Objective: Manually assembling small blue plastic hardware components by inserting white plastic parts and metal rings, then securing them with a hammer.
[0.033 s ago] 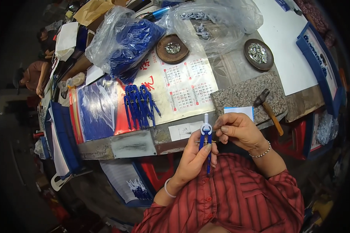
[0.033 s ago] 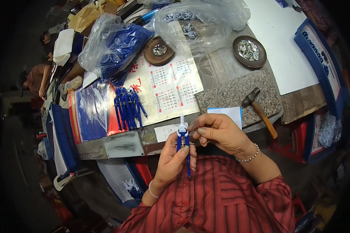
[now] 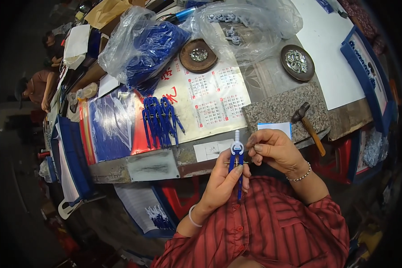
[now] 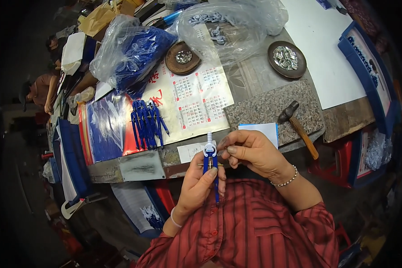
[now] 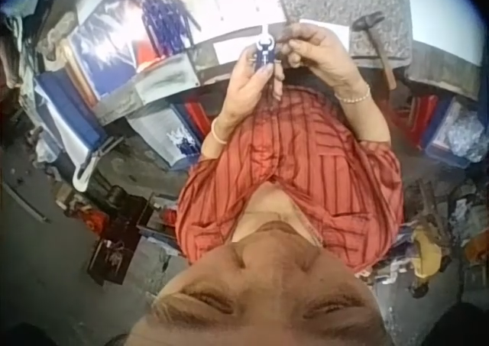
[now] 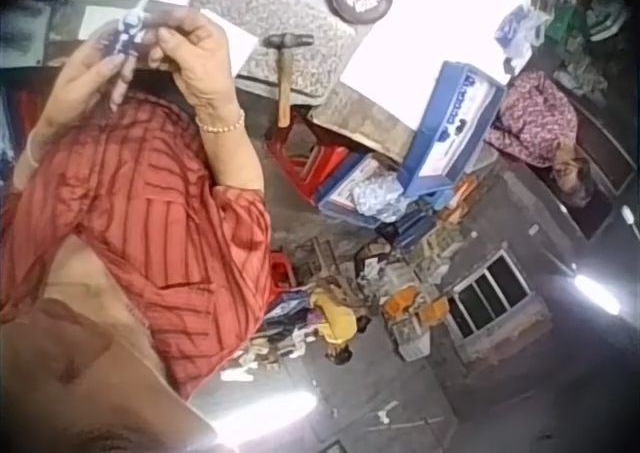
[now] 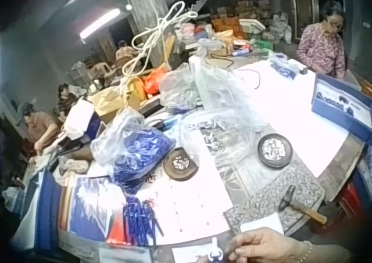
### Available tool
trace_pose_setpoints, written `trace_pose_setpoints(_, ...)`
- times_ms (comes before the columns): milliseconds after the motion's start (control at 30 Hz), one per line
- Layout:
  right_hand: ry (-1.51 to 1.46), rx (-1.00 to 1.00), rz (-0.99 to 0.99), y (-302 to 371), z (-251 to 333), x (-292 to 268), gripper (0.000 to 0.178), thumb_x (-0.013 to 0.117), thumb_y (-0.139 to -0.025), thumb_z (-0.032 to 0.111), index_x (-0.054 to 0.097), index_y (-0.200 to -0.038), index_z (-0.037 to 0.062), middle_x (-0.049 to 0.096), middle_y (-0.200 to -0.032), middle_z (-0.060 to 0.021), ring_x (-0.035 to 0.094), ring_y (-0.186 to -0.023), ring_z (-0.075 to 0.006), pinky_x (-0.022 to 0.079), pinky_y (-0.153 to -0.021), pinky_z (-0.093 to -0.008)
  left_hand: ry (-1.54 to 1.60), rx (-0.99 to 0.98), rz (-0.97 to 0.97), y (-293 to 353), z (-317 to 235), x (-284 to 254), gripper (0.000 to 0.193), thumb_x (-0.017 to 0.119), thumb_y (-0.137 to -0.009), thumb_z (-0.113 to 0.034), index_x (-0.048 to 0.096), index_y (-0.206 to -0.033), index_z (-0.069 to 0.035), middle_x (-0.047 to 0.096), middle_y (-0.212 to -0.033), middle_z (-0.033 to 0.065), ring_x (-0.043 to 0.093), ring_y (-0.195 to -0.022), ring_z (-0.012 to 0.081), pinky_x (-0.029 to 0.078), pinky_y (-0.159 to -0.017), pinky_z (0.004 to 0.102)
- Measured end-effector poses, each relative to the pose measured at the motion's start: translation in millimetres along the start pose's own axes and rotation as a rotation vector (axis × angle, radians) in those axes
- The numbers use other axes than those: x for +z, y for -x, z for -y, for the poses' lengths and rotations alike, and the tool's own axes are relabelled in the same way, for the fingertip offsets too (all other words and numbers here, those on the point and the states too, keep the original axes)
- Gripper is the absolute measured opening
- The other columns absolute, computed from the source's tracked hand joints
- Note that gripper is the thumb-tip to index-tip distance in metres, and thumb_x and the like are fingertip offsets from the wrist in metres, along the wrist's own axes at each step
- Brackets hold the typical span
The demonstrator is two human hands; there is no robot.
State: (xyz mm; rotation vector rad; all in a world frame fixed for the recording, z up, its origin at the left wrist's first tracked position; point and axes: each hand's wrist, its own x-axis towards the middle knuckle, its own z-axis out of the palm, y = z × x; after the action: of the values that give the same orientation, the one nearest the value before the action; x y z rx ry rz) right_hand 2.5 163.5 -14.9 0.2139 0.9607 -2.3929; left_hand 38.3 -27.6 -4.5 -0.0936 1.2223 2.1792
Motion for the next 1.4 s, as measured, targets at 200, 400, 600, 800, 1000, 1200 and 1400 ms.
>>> trace_pose_setpoints(200,-0.097,0.062,-0.060,-2,2,-2,0.011,0.060,-0.088,0.010,0.057,-0.095,0.0015,0.064,-0.079,-0.0107,0.060,-0.058,-0.0128,0.049,-0.053,-0.0242,0.007,-0.017,-0.023,-1,-1,-1,0.043,0.044,-0.095,-0.007,0.024,-0.134,-0.005,0.055,-0.091,0.0120,0.057,-0.068,0.0173,0.050,-0.060,0.0289)
trace_pose_setpoints(400,-0.159,0.051,-0.043,-5,-5,-8,0.011,0.060,-0.088,0.011,0.056,-0.095,0.0037,0.064,-0.083,-0.0105,0.062,-0.064,-0.0123,0.050,-0.053,-0.0225,0.005,-0.032,-0.009,-2,-2,0,0.044,0.042,-0.096,-0.008,0.022,-0.135,-0.004,0.054,-0.091,0.0081,0.056,-0.069,0.0119,0.050,-0.061,0.0254)
trace_pose_setpoints(600,-0.222,0.042,-0.040,-6,-9,-9,0.007,0.059,-0.089,0.009,0.055,-0.093,0.0046,0.063,-0.084,-0.0092,0.057,-0.059,-0.0088,0.047,-0.052,-0.0201,0.005,-0.035,-0.004,-4,-1,-1,0.044,0.042,-0.096,-0.008,0.022,-0.135,-0.004,0.054,-0.091,0.0081,0.056,-0.069,0.0117,0.049,-0.061,0.0252)
trace_pose_setpoints(800,0.038,-0.058,-0.106,-1,-10,4,0.009,0.061,-0.086,0.006,0.054,-0.091,0.0044,0.059,-0.084,-0.0103,0.051,-0.057,-0.0084,0.045,-0.052,-0.0197,-0.027,-0.049,-0.004,-7,0,-1,0.042,0.042,-0.096,-0.009,0.024,-0.134,-0.003,0.054,-0.091,0.0082,0.056,-0.069,0.0118,0.049,-0.061,0.0253)
trace_pose_setpoints(1000,0.551,-0.359,-0.169,3,-16,26,0.006,0.057,-0.086,0.001,0.053,-0.090,0.0011,0.052,-0.099,-0.0103,0.050,-0.075,-0.0096,0.043,-0.067,-0.0205,-0.072,-0.024,-0.025,-9,4,-1,0.043,0.042,-0.096,-0.010,0.022,-0.133,-0.001,0.054,-0.090,0.0084,0.056,-0.067,0.0117,0.050,-0.059,0.0249)
trace_pose_setpoints(1200,0.844,-0.510,-0.199,2,-21,28,0.005,0.057,-0.085,0.000,0.053,-0.088,-0.0008,0.047,-0.103,-0.0102,0.048,-0.087,-0.0128,0.041,-0.075,-0.0222,-0.094,-0.002,0.000,-9,8,0,0.044,0.042,-0.096,-0.009,0.022,-0.133,0.000,0.054,-0.089,0.0087,0.056,-0.066,0.0122,0.051,-0.058,0.0254)
trace_pose_setpoints(1400,1.118,-0.681,-0.188,-2,-25,25,0.008,0.058,-0.083,-0.001,0.054,-0.089,-0.0025,0.050,-0.098,-0.0138,0.054,-0.071,-0.0158,0.047,-0.060,-0.0259,-0.099,-0.030,-0.005,-6,7,1,0.042,0.041,-0.096,-0.008,0.024,-0.134,-0.002,0.053,-0.090,0.0086,0.056,-0.069,0.0122,0.050,-0.063,0.0260)
